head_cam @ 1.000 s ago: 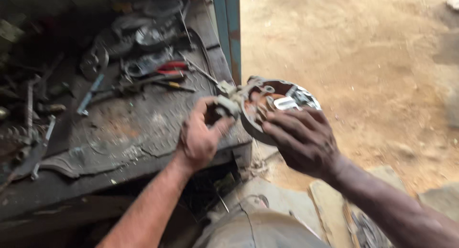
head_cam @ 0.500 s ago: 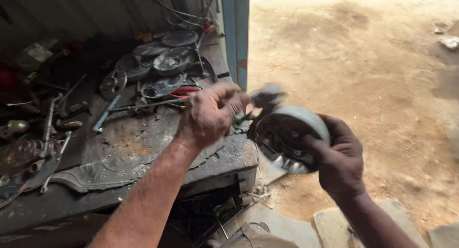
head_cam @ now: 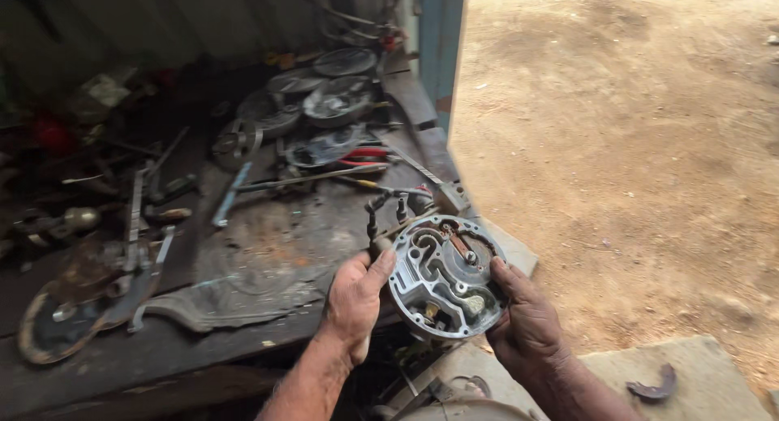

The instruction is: The person disassembles a small electric motor on a cluttered workbench, using pliers and a screwdriver to remove components and inspect internal parts. The person handles the motor housing, rotor, and stator, placing parts on the table.

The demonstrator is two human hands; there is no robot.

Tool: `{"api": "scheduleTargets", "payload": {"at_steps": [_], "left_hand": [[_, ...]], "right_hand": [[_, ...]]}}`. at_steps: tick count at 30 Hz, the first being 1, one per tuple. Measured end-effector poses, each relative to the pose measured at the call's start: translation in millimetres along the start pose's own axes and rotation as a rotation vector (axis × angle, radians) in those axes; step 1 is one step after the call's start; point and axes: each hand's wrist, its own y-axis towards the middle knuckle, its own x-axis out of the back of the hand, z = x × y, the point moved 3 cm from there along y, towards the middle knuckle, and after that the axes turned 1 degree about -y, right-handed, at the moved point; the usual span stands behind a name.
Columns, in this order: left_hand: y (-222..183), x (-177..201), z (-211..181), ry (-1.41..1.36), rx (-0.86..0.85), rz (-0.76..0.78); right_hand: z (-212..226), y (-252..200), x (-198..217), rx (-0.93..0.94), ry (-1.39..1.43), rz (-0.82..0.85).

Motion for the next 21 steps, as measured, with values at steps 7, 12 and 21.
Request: {"api": "scheduleTargets", "payload": {"at_steps": [7,12,21], "left_hand": [[26,104,-47,0.08,-0.032,-0.033],[52,152,-64,0.346,0.003,-0.015],[105,158,-52,0.154,-0.023,0.216]], "right_hand": [[-56,7,-60,-0.208,-0.49,-0.024],[-99,10,-82,-0.304,-0.614,0.022],[-85,7,-93,-0.192,-0.857,0.018]]}}
